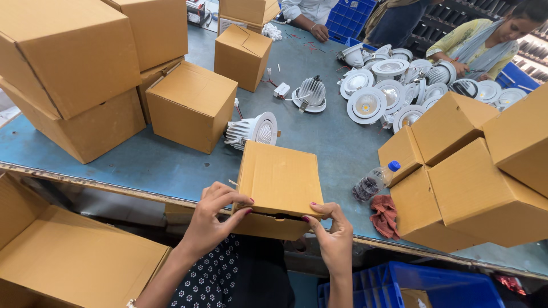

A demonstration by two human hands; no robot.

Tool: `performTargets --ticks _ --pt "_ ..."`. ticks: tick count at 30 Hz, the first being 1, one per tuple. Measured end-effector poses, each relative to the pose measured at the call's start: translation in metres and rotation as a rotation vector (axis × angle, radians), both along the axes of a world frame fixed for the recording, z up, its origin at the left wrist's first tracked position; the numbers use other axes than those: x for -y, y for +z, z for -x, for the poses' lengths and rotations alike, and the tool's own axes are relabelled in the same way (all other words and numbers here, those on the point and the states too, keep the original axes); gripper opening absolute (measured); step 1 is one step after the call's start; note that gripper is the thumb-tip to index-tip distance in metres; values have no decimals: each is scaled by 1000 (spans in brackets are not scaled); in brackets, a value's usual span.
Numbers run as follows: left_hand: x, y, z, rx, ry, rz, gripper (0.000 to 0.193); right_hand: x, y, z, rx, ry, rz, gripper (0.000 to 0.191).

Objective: The person wipes the surface of white LED downlight fixtures with a cloth, then places each fixture into a plastic bag and into a cardboard box. The person closes the box and places it into a larger shipping carton. The person repeats this process for multiple fixtures.

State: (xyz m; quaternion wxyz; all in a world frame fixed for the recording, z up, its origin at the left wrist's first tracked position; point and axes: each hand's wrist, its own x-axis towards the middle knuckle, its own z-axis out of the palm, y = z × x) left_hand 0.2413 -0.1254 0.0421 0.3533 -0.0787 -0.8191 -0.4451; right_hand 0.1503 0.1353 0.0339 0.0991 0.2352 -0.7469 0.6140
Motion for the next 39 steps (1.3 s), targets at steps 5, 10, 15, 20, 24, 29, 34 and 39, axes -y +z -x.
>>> performTargets --ticks 5,10,15,20,24,29,34,39 --pt "4 4 -5 59 10 29 14 -7 15 -3 -74 -35 -185 25" --pt "8 7 -7 103 1 42 19 -24 20 3 -20 -38 -276 19" --pt "4 -1 -12 131 78 99 21 -24 -6 14 112 118 20 14" --pt "3 -28 -4 57 31 -39 18 -13 -18 19 470 222 350 40" --pt "0 -54 15 139 -92 -349 12 -9 -15 18 532 278 382 67" --pt "19 -63 39 649 -196 -802 92 -10 -32 26 692 315 468 77" --pt "49 -68 33 1208 -397 -730 130 -43 -91 30 874 491 448 90" --pt "38 -102 23 936 -764 -803 140 -77 -191 28 813 696 634 93"
